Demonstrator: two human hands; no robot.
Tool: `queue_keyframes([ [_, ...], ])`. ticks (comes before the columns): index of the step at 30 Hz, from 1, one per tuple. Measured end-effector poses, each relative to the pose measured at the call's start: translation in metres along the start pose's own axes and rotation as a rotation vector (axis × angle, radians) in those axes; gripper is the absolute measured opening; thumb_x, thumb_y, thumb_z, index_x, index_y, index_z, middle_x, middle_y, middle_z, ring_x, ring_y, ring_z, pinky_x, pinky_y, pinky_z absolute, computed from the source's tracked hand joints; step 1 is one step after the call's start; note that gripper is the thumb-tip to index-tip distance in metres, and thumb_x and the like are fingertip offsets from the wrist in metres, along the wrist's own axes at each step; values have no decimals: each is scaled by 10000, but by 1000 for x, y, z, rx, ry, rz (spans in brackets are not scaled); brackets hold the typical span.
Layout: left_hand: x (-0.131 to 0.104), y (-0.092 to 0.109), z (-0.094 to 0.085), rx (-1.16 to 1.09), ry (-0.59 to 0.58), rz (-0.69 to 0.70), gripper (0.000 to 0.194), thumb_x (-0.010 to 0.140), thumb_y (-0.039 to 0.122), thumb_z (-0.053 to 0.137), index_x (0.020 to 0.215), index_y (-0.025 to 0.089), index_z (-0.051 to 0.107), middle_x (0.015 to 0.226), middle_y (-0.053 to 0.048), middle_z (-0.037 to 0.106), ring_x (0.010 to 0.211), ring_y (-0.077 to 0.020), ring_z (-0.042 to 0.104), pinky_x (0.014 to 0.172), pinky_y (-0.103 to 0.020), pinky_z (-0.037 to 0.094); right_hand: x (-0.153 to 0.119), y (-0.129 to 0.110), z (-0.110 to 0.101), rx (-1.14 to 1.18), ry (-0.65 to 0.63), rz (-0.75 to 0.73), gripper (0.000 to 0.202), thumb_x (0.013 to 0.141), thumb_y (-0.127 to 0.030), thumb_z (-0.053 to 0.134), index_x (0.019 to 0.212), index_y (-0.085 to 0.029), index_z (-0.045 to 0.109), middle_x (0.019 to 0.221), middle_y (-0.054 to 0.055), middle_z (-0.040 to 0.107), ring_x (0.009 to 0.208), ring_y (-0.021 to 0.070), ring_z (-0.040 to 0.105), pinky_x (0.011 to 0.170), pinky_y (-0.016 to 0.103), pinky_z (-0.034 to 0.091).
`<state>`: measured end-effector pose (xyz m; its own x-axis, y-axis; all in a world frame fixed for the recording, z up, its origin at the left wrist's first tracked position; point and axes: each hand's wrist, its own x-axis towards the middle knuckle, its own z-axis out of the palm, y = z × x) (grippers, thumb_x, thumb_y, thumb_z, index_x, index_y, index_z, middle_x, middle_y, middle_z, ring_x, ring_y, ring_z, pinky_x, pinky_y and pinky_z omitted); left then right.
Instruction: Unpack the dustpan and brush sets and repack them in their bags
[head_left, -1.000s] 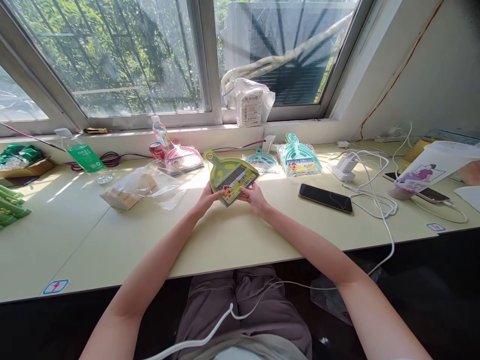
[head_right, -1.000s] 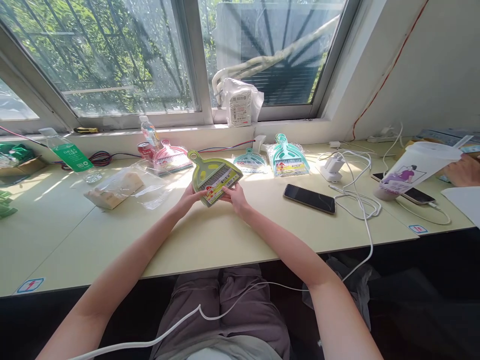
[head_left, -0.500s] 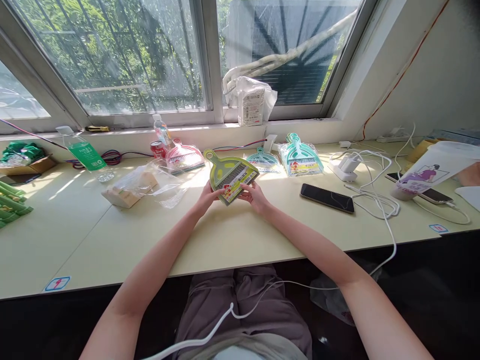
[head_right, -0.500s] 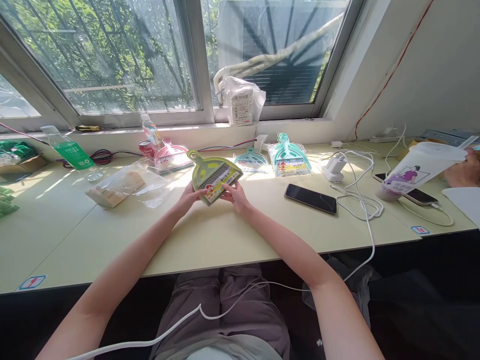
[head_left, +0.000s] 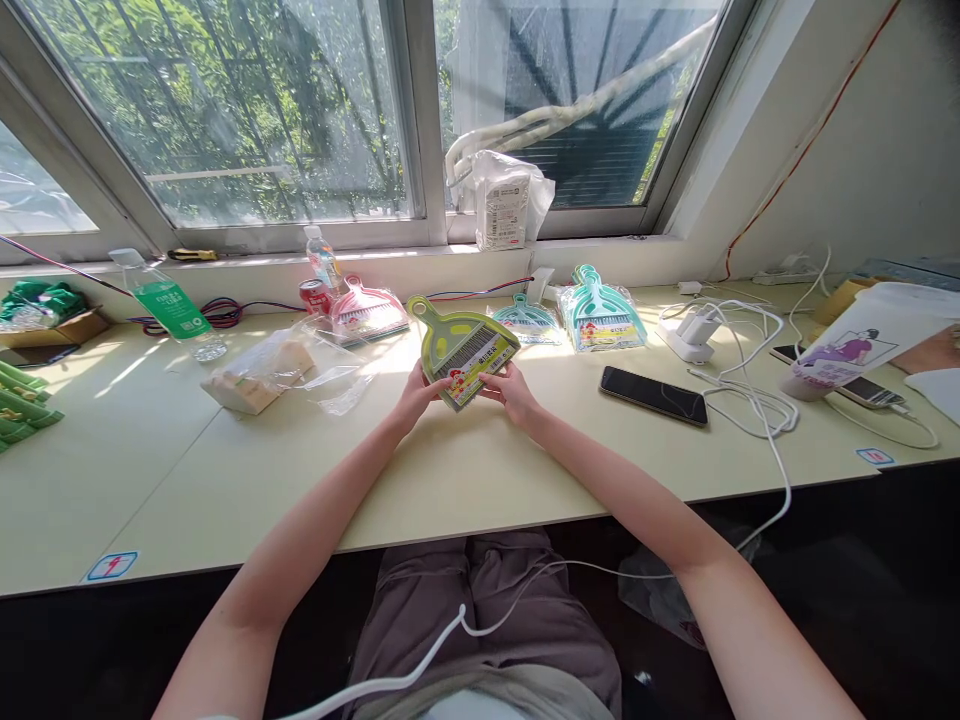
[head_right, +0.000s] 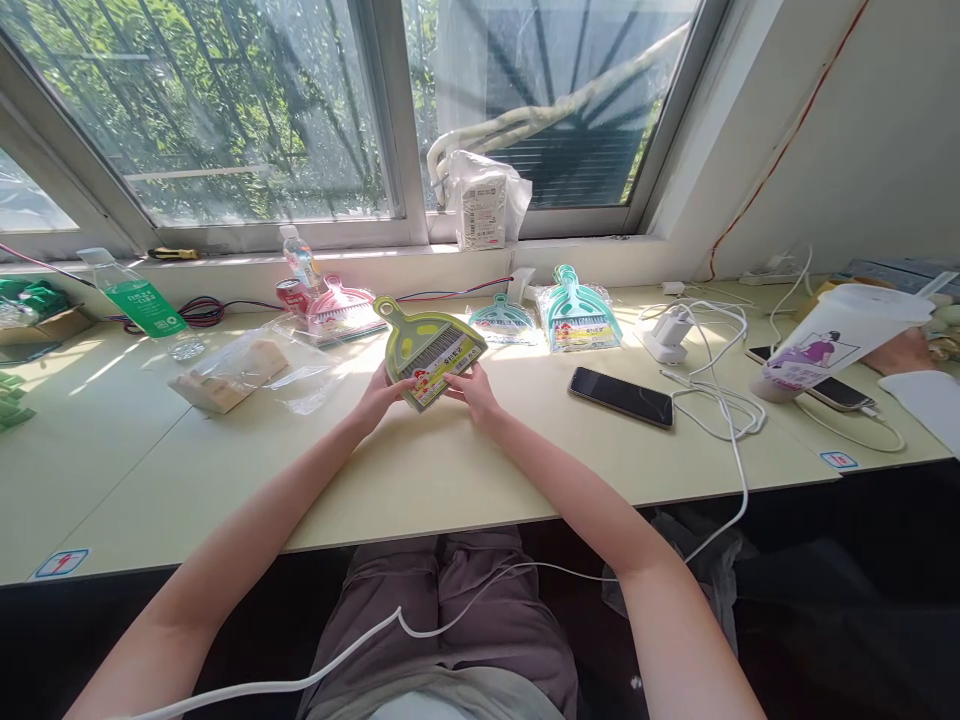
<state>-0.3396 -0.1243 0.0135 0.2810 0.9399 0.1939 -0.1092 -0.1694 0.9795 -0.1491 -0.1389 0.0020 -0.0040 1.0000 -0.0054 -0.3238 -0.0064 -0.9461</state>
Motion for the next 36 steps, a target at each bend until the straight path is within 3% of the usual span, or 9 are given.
queue_keyframes([
  [10, -7, 6, 11, -11, 47, 34, 758, 633, 417, 829, 1265, 244, 448, 1176, -87, 648, 1035, -296, 636, 738, -387, 575, 7, -4, -5, 37, -82, 14, 430, 714, -196, 728, 1036, -268, 452, 1006, -7, 678, 844, 183, 705, 901, 505, 581],
  [36, -3, 0, 7, 27, 31, 27, 763, 653, 433, 810, 1281, 225, 429, 1174, -94, 645, 1025, -292, 642, 738, -403, 586, 7, -4, -7, 14, -71, 36, 384, 723, -148, 699, 1012, -253, 469, 1034, 0, 658, 877, 177, 685, 932, 482, 571],
])
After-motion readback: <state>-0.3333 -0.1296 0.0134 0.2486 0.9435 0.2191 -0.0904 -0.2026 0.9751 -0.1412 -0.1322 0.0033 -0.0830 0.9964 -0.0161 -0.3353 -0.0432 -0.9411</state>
